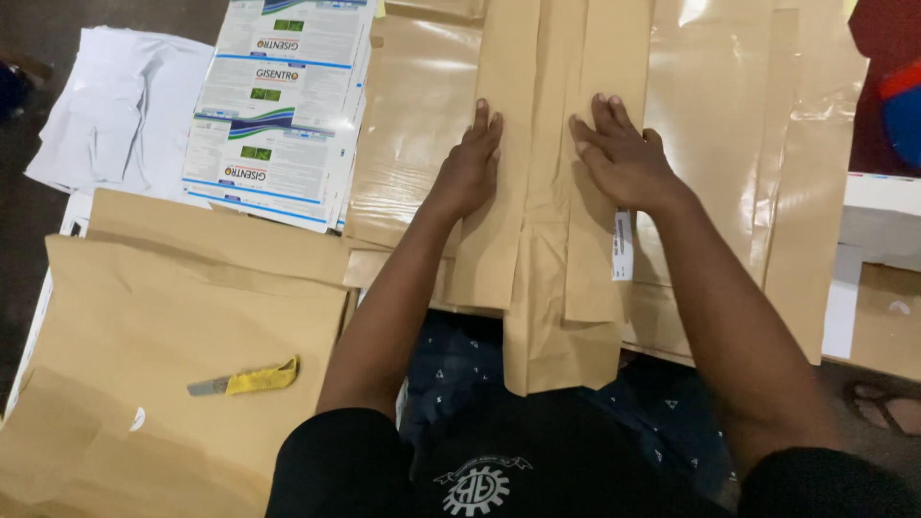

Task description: The person packages a stack of yellow paper by placing it into a brown paper envelope, folding the envelope around the stack, and securing the package with tape from a dispenser.

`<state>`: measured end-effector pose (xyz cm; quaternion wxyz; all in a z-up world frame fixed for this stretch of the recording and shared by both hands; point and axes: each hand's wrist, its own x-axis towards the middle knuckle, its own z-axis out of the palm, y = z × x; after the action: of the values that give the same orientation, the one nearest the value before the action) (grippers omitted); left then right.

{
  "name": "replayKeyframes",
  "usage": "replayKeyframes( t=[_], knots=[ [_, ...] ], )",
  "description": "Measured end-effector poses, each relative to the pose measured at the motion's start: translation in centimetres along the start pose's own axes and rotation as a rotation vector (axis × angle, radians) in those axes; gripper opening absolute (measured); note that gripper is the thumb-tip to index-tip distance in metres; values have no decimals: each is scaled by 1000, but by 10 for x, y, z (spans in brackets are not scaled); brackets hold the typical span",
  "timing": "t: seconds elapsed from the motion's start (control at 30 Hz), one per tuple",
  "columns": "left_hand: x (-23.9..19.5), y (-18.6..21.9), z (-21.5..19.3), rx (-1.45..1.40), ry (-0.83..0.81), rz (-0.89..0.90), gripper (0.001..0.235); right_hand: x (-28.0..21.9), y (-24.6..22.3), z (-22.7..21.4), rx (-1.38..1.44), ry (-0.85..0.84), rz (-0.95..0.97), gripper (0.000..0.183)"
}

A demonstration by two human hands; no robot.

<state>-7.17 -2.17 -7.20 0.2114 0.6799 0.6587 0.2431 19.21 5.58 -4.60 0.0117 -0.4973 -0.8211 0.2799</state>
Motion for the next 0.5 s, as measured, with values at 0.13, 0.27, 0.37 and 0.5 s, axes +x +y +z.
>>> replayKeyframes(
  t=[0.13,0.27,0.37,0.5],
  knots=[
    [1,-22,-11,-130,-45,1,59,7,57,11,214,-5,-195,60],
    [8,-19,-36,-357,-27,-10,100,-18,26,-7,133,166,-207,77],
    [13,-36,-30,-576,-119,-87,124,-19,33,4,374,267,-17,113],
    [14,-41,-11,-851,-219,-128,127,-15,20,12,1068,192,-44,117]
  ],
)
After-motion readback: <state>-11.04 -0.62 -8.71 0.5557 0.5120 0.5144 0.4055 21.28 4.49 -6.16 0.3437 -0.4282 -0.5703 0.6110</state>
